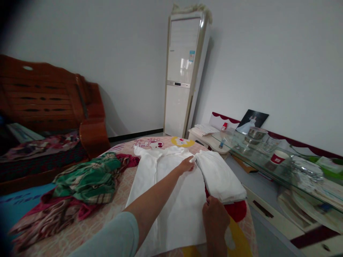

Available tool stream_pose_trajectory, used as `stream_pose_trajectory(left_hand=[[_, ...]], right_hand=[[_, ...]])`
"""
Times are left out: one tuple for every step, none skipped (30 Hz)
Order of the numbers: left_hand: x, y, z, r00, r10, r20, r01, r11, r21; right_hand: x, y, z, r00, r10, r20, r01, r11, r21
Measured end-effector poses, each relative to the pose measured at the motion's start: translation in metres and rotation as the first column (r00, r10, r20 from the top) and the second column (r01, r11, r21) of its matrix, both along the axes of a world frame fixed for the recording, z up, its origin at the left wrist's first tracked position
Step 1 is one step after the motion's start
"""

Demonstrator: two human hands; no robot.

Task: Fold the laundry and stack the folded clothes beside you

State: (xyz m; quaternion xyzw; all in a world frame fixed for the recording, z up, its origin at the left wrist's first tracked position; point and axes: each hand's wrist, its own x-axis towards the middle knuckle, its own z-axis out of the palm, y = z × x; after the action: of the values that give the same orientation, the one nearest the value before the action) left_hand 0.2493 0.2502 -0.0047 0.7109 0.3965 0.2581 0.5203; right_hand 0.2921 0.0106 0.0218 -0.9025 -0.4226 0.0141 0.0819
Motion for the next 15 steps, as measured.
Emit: stream_pose_trajectory(left_hand=[[0.005, -0.002, -0.002, 1.000, 0.002, 0.020, -0.001, 1.000, -0.028], [0.008, -0.004, -0.002, 0.999, 0.004, 0.051, -0.001, 0.998, -0.060], [0.011, -0.004, -0.002, 0.996, 0.007, 0.084, 0.000, 0.996, -0.086], [0.013, -0.004, 0.000, 0.993, 0.014, 0.113, -0.002, 0.994, -0.105], [0.015, -0.003, 0.002, 0.990, 0.025, 0.139, -0.008, 0.993, -0.118], [0.016, -0.002, 0.004, 0.986, 0.041, 0.159, -0.021, 0.992, -0.125], [0.016, 0.000, 0.007, 0.983, 0.065, 0.174, -0.042, 0.991, -0.129], [0.016, 0.003, 0.010, 0.978, 0.095, 0.186, -0.071, 0.989, -0.129], [0.014, 0.007, 0.012, 0.972, 0.130, 0.197, -0.107, 0.986, -0.125], [0.012, 0.011, 0.015, 0.963, 0.168, 0.209, -0.145, 0.982, -0.118], [0.008, 0.016, 0.017, 0.953, 0.204, 0.222, -0.184, 0.977, -0.107], [0.002, 0.021, 0.019, 0.943, 0.238, 0.234, -0.222, 0.971, -0.093], [-0.005, 0.026, 0.020, 0.931, 0.270, 0.244, -0.259, 0.963, -0.078], [-0.014, 0.031, 0.020, 0.920, 0.301, 0.250, -0.295, 0.954, -0.062], [-0.023, 0.036, 0.019, 0.911, 0.330, 0.248, -0.329, 0.943, -0.046]], right_hand=[[0.000, 0.000, 0.001, 1.000, -0.009, -0.012, 0.009, 1.000, -0.001], [0.001, 0.000, 0.001, 1.000, -0.018, -0.024, 0.018, 1.000, -0.002], [0.002, 0.000, 0.001, 0.999, -0.026, -0.035, 0.026, 1.000, 0.000], [0.002, 0.000, 0.001, 0.999, -0.030, -0.044, 0.030, 1.000, 0.006], [0.003, -0.001, 0.002, 0.998, -0.030, -0.053, 0.031, 0.999, 0.013], [0.003, -0.001, 0.003, 0.997, -0.031, -0.067, 0.032, 0.999, 0.015], [0.003, -0.001, 0.005, 0.997, -0.028, -0.078, 0.029, 0.999, 0.017], [0.002, -0.001, 0.007, 0.996, -0.021, -0.085, 0.023, 1.000, 0.020], [0.002, -0.001, 0.009, 0.996, -0.015, -0.093, 0.017, 1.000, 0.019], [0.000, -0.001, 0.012, 0.995, -0.007, -0.101, 0.009, 1.000, 0.019], [-0.002, -0.001, 0.014, 0.994, 0.007, -0.108, -0.004, 1.000, 0.024], [-0.004, 0.000, 0.016, 0.993, 0.032, -0.114, -0.028, 0.999, 0.037], [-0.007, 0.000, 0.017, 0.990, 0.068, -0.120, -0.061, 0.997, 0.057], [-0.011, 0.002, 0.016, 0.985, 0.115, -0.128, -0.106, 0.991, 0.079], [-0.015, 0.003, 0.015, 0.975, 0.173, -0.137, -0.159, 0.982, 0.105]])
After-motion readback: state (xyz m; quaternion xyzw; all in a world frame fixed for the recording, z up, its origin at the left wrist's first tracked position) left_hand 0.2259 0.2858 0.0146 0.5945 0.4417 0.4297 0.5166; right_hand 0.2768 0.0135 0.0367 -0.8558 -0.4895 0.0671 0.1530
